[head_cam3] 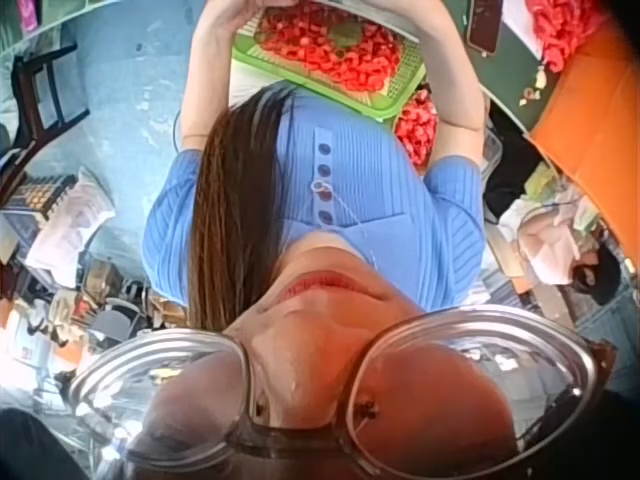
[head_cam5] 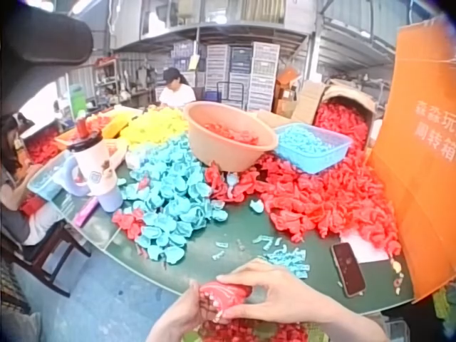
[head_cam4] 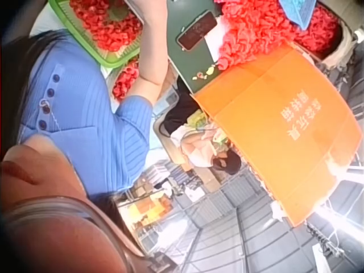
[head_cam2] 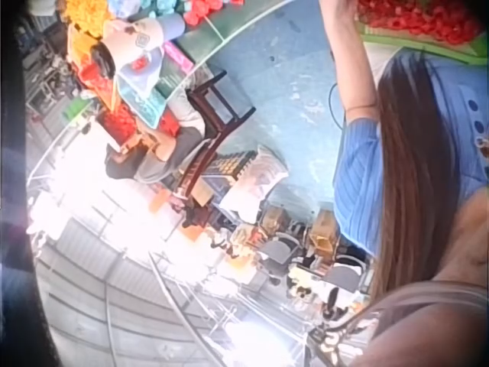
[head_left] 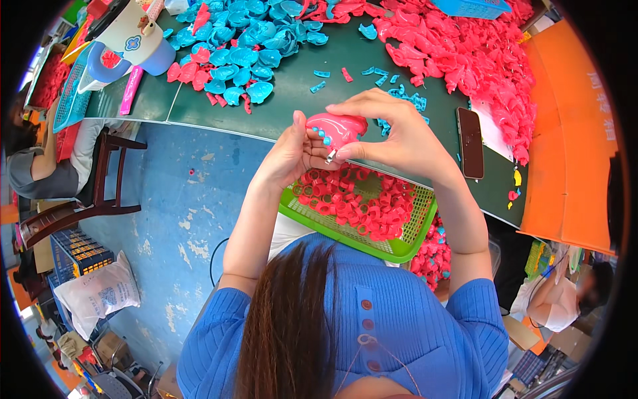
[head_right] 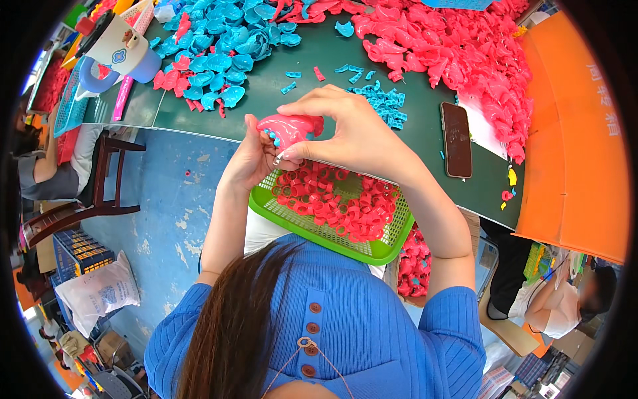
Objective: Assembling small plastic toy components at a workbench.
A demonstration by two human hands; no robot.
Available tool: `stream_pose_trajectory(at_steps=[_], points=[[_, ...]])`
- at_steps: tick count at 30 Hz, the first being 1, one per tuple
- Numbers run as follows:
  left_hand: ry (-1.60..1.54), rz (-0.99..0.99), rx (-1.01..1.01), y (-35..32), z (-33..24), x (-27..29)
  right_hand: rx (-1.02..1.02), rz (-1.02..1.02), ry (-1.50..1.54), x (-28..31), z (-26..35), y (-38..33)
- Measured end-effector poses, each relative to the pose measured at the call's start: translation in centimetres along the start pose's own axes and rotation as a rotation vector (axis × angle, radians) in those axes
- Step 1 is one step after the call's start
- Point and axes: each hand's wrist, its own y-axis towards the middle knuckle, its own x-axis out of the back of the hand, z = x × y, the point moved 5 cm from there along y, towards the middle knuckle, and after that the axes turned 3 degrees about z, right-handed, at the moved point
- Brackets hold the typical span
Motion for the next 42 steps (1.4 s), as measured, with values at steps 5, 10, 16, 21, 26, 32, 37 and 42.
stream_pose_trajectory(at_steps=[5,10,16,21,26,32,37,42], points=[[0.025,0.009,0.022,0.1,0.1,0.0,-0.025,0.021,0.042,-0.5,-0.2,0.0],[-0.022,0.078,-0.071,-0.3,-1.1,-1.7,-0.041,0.001,0.051,-0.4,-0.6,-0.1],[0.449,-0.024,-0.502,-0.9,-2.0,-3.5,-0.132,-0.150,0.306,0.5,-2.1,-0.6],[0.432,-0.095,-0.648,-1.2,-2.9,-4.2,-0.119,-0.159,0.385,-0.2,-2.1,-1.1],[0.507,-0.037,-0.714,-1.7,-2.7,-4.4,-0.127,-0.119,0.422,-0.3,-2.0,-1.3],[0.512,-0.065,-0.661,-1.8,-2.0,-4.3,-0.010,-0.138,0.167,-0.7,-1.7,-1.4],[0.289,-0.042,-0.563,-1.4,-1.4,-3.6,-0.038,-0.233,0.169,-0.8,-1.2,-1.7],[-0.005,-0.053,-0.342,-0.6,-1.5,-4.2,0.151,-0.376,-0.277,-1.4,-0.7,-2.1]])
